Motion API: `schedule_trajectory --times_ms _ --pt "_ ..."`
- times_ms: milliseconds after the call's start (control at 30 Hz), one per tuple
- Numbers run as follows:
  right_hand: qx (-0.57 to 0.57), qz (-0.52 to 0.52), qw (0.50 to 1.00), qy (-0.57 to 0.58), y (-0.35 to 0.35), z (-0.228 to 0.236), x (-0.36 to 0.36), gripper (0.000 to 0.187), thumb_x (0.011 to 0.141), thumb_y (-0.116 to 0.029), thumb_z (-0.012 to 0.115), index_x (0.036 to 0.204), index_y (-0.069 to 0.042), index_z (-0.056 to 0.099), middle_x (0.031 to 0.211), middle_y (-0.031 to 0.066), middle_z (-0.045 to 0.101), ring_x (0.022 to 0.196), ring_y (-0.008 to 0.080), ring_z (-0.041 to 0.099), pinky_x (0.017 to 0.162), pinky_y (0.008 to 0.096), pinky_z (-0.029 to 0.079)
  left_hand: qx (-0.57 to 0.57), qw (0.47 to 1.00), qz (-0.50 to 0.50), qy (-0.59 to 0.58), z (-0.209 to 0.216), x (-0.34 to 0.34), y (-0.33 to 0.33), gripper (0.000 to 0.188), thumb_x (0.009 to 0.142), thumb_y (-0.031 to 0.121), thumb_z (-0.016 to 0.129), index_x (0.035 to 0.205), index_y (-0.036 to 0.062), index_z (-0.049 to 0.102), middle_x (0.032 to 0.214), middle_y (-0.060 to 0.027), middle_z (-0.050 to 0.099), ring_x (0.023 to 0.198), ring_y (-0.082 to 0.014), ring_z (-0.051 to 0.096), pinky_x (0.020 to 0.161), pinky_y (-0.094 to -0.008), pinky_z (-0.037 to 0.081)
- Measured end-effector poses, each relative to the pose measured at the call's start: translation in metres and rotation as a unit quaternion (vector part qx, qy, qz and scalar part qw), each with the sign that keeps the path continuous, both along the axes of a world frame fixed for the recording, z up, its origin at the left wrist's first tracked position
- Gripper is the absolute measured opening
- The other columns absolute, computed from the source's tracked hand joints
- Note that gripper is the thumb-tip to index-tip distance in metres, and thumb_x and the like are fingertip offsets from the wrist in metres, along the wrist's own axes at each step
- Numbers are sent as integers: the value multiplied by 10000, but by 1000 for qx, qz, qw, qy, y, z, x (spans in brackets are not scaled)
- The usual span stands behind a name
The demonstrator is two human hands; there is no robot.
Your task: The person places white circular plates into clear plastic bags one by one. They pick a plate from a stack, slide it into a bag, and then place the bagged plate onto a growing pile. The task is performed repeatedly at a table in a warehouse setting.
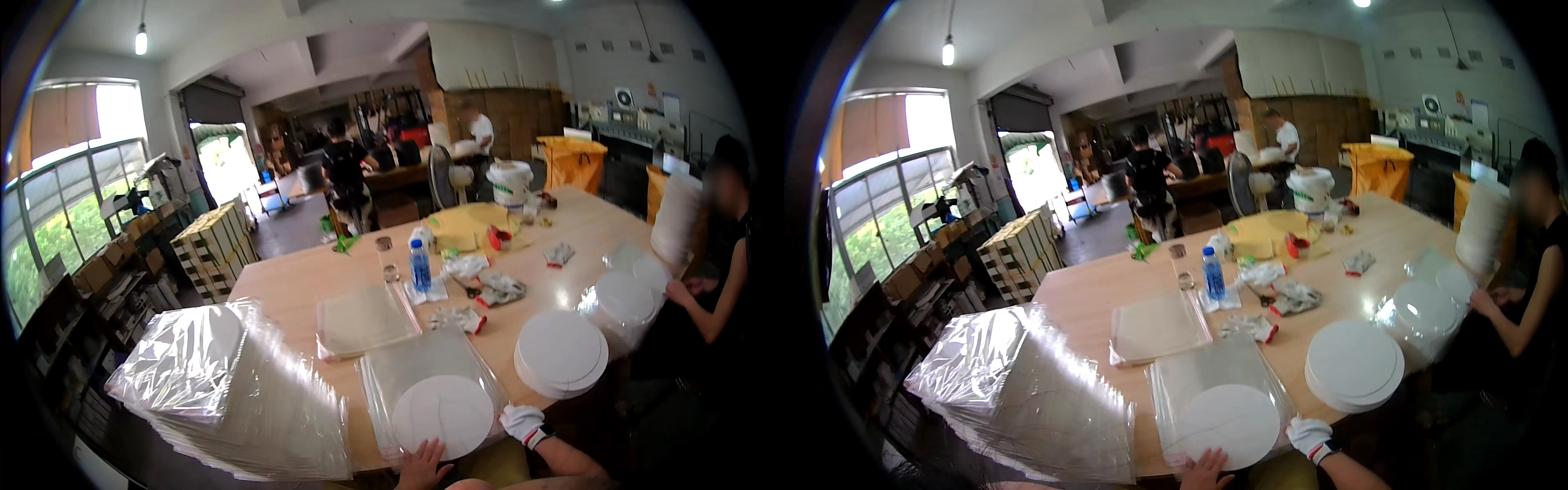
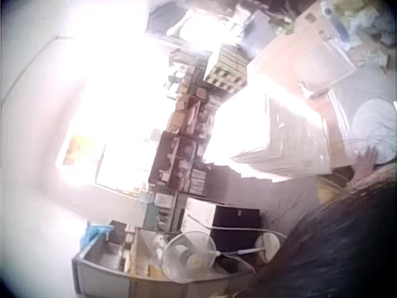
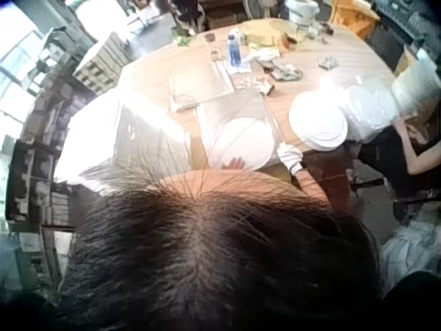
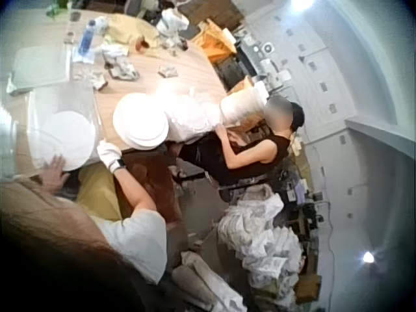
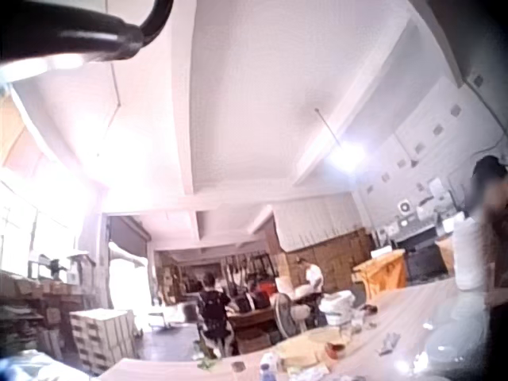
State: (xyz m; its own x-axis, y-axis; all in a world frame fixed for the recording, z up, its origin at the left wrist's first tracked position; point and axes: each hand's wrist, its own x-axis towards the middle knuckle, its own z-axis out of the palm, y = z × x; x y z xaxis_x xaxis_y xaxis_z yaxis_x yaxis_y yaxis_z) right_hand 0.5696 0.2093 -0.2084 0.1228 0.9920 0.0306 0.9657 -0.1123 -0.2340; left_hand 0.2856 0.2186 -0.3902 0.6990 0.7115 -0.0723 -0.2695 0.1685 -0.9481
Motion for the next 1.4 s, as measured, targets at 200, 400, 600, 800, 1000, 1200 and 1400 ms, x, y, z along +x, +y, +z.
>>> schedule_trajectory --times_ms 200,400,600,800,1000,1200,1400 --pt "-14 -62 997 36 -21 5 11 331 807 -387 445 827 -97 604 844 214 636 762 387 615 677 516 458 328 664 -87 666 105 28 -25 500 860 323 581 1210 -3 437 1168 -147 490 1081 -232 459 872 -448 392" --pt "5 -61 985 161 -22 -7 21 383 802 -420 448 902 -87 607 843 205 639 825 371 612 742 479 459 356 588 -63 724 124 49 -39 401 870 288 573 1122 -10 481 1046 -132 532 949 -220 512 775 -402 430" --pt "50 -58 960 268 -37 -4 16 358 846 -346 485 1016 -42 568 922 175 644 881 307 612 766 392 464 361 508 -20 782 150 29 -40 313 880 253 566 1034 -16 524 924 -118 573 818 -207 566 677 -356 468" --pt "-35 -25 754 655 -26 -54 -25 243 885 -114 491 1105 -21 538 901 21 569 800 110 533 744 242 449 423 374 15 826 207 -13 -54 256 895 226 554 968 -19 562 814 -85 604 710 -168 603 605 -293 500" --pt "95 93 632 763 -34 67 -124 305 860 0 483 1163 -11 521 856 8 541 784 112 515 734 261 452 484 -83 3 871 392 -95 -104 315 873 293 597 910 -20 586 680 -109 599 649 -161 600 604 -293 488" --pt "51 336 628 700 26 283 -238 260 880 -66 508 1124 16 535 848 19 551 676 91 540 624 227 476 261 -265 285 884 516 -218 -98 184 843 139 611 934 -20 604 753 -96 627 635 -179 592 569 -265 467" --pt "-140 399 633 649 78 345 -330 282 862 -138 554 1065 56 588 788 30 580 677 123 605 589 256 526 26 -332 67 941 516 -352 -49 1014 718 381 713 1405 -41 97 1502 -157 -8 1388 -299 15 1070 -518 117"
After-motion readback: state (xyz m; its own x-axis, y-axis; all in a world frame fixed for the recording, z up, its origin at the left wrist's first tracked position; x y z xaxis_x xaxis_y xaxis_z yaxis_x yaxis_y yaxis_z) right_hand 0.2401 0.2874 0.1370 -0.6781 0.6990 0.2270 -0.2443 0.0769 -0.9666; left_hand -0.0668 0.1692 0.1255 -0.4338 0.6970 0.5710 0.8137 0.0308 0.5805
